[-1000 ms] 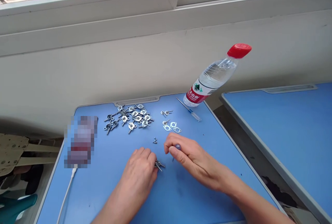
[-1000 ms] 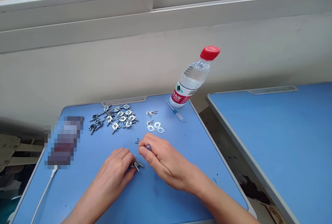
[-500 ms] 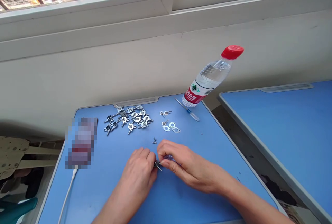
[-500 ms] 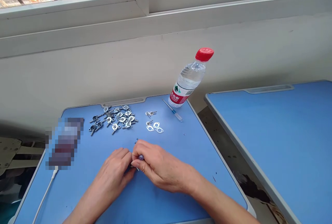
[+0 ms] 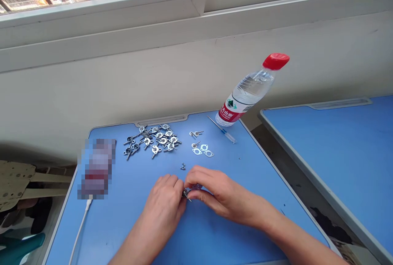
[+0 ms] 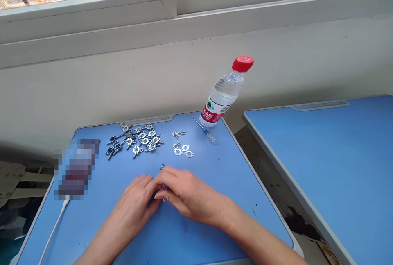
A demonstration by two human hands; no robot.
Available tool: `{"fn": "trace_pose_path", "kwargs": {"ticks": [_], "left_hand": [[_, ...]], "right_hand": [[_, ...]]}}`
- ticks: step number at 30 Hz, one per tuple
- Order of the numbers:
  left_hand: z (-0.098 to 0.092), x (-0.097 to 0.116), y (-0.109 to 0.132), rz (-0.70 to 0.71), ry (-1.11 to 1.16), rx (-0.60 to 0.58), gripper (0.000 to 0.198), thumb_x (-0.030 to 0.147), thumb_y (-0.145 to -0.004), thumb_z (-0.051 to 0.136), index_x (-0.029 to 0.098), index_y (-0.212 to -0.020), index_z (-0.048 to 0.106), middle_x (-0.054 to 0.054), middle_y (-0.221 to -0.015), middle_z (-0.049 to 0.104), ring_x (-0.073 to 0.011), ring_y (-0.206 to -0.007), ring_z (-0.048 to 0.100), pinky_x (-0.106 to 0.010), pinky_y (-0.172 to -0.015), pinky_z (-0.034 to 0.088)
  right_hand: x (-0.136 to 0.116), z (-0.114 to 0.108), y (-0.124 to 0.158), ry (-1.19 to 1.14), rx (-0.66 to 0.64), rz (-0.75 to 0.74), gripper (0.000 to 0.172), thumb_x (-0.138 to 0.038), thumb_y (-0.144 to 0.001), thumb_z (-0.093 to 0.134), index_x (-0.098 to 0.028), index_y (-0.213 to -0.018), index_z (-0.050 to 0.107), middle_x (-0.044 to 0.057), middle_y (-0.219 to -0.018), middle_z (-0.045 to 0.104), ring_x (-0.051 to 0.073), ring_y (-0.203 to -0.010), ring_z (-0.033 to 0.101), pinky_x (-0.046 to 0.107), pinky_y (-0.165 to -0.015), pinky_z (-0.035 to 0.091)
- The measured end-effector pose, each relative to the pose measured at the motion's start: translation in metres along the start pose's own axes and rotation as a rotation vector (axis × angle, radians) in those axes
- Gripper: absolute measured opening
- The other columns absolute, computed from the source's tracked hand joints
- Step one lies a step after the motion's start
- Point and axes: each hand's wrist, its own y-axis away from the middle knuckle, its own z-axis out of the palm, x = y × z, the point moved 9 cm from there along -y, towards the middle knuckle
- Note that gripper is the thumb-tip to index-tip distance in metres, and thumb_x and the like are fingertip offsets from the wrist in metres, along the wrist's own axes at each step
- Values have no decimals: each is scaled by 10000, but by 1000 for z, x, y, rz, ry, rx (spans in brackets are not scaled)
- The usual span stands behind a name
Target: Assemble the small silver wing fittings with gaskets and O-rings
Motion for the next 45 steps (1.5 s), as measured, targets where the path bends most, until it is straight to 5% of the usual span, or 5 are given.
{"fn": "trace_pose_path", "kwargs": {"ticks": [8,17,26,34,45], "left_hand": [[1,0,0,-18,4,-32,168,38,-836,538,188,-893,590,-31,-865,646,-225,-825,615,-394,-786,525],[5,-2,-1,-29,17,-69,193,30,-830,561,170,-953,608,-53,-930,664,-244,-889,631,-417,-832,529],[5,-3,0,-36,-9,-66,135,61,-871,536,173,-815,586,-30,-829,625,-224,-800,601,-386,-749,528],[4,-3,0,-26,54,-49,215,24,-831,547,182,-965,603,-45,-956,667,-240,-892,620,-419,-822,532],[5,-2,-1,-37,-28,-79,141,43,-856,543,172,-835,597,-38,-845,631,-234,-819,607,-398,-778,526]], "right_hand": [[-4,-3,1,131,182,-130,215,-182,-1027,370,-160,-986,579,22,-751,601,129,-643,501,242,-564,434],[-10,-2,5,211,-48,-7,317,-61,-962,313,-160,-1135,559,67,-920,660,172,-782,591,290,-646,481],[-18,-12,5,377,200,-150,301,-231,-1050,342,-143,-915,596,27,-679,628,137,-565,533,266,-503,370],[-19,-13,3,186,131,-105,296,-131,-1021,336,-151,-1223,551,53,-852,693,149,-723,627,267,-610,502],[-22,-17,6,323,310,-178,287,-182,-1029,387,-158,-860,617,-11,-590,576,109,-514,499,245,-494,386]]}}
